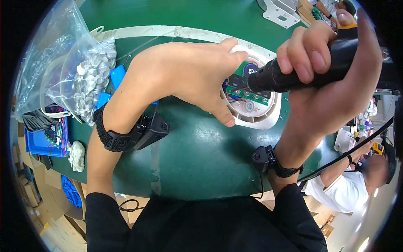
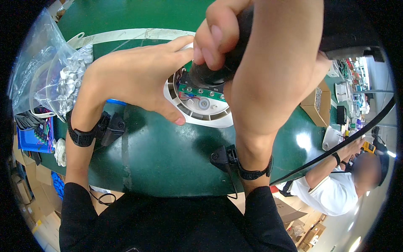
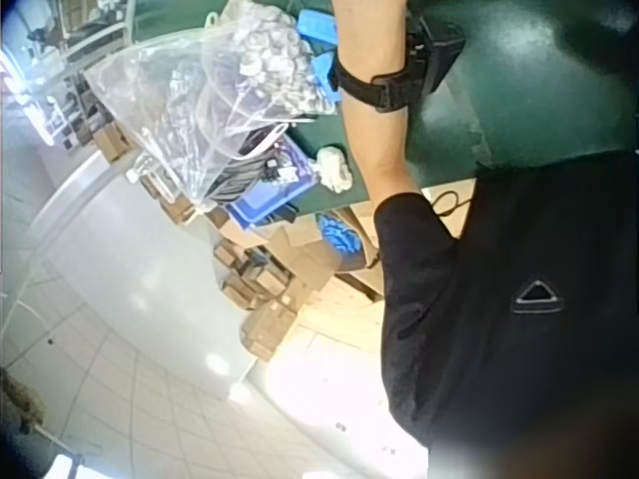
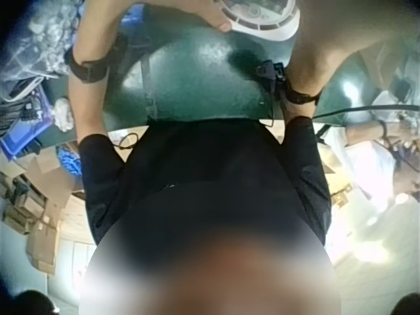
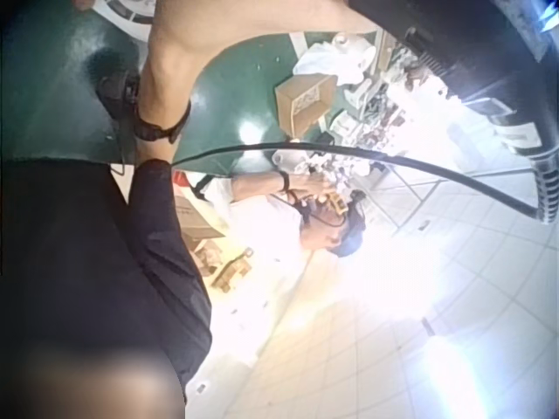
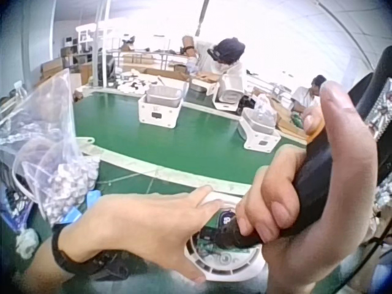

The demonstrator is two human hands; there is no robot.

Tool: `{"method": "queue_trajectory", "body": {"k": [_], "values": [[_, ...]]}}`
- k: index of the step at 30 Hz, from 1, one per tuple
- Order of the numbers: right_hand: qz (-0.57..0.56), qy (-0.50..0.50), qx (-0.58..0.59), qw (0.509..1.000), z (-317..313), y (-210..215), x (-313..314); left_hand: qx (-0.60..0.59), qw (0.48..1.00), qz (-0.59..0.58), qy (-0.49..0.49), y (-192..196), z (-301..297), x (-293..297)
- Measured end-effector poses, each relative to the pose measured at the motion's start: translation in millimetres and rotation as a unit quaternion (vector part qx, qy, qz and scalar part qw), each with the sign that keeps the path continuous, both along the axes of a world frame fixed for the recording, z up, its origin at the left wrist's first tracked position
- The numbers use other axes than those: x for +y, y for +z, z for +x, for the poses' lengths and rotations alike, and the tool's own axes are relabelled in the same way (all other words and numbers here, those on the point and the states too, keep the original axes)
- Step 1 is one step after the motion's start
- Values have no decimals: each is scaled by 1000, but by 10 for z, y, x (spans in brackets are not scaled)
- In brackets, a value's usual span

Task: The person assembles a white circular electronic device on a green workbench. They use a power screwdriver to secure a circuit board inside the housing, then attach a fan-like component and a cover, tightening screws at each step. The process is repeated for multiple units.

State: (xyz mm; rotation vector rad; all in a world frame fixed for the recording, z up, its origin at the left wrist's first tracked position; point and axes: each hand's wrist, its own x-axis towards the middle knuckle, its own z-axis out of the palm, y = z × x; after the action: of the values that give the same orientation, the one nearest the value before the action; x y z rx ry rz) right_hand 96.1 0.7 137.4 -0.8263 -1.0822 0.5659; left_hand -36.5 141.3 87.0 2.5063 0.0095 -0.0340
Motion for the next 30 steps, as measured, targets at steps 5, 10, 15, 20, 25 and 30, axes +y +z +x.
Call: {"method": "queue_trajectory", "body": {"k": [5,10,15,20,25,30], "values": [[0,-17,4,1000,-50,-17,55,-91,995,33,-30,-159,21,67],[-4,-50,18,999,-101,15,108,-62,997,53,-9,-97,32,55],[8,-9,-38,999,-37,-17,56,-72,996,34,-28,-133,25,85],[22,14,17,1000,92,155,-140,-48,999,21,-11,-61,11,33],[37,-64,18,997,238,322,-452,-117,991,65,12,-12,-15,69],[31,-147,16,989,428,214,-733,-132,986,102,-13,108,-132,74]]}}
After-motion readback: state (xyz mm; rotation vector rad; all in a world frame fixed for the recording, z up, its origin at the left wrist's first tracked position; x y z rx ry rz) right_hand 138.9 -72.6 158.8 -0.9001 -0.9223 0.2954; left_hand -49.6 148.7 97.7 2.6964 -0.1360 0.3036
